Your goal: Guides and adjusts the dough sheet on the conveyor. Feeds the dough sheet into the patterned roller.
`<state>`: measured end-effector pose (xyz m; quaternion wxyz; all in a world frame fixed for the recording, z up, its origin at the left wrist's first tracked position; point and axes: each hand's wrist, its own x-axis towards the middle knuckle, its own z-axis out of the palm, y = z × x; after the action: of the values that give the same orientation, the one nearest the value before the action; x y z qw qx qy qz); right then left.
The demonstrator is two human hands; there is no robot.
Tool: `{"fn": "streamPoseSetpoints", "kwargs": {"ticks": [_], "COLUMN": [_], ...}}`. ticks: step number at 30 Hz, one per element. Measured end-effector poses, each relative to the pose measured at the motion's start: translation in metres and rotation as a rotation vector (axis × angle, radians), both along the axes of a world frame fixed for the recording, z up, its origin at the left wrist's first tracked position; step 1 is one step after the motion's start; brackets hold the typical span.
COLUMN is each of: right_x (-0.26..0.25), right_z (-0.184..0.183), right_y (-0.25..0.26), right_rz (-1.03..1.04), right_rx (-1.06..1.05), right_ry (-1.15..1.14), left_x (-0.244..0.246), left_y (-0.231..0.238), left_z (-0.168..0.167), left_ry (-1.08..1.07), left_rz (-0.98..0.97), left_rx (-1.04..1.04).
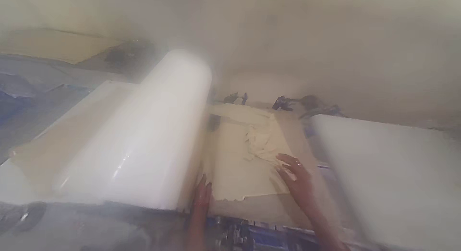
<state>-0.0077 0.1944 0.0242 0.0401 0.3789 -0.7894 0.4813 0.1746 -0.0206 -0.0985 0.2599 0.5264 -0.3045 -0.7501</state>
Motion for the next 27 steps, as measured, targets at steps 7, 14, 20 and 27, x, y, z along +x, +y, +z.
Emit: {"fn": "streamPoseSetpoints", "kwargs": {"ticks": [7, 14, 20, 27], "right_x": [0.028, -0.062, -0.132, -0.114], "right_z": [-0.003, -0.020, -0.042, -0.043], "right_y": [-0.017, 0.019, 0.058, 0.050], "right_rz": [0.085, -0.276, -0.422, -0.559], "right_rx": [-0.049, 0.425, 0.560, 0.509], "right_ry": [-0.078, 0.122, -0.357, -0.202], "left_x": [0.001, -0.055, -0.091, -0.094], "left_y": [0.007, 0.048, 0.106, 0.115], "left_z": [0.072, 0.163, 0.145, 0.131], "left_ry": [-0.155, -0.236, -0.022, 0.498], "left_rz": [-0.336, -0.537, -0.700, -0.134], "left_rx": [-0.216, -0.273, -0.406, 0.356]}}
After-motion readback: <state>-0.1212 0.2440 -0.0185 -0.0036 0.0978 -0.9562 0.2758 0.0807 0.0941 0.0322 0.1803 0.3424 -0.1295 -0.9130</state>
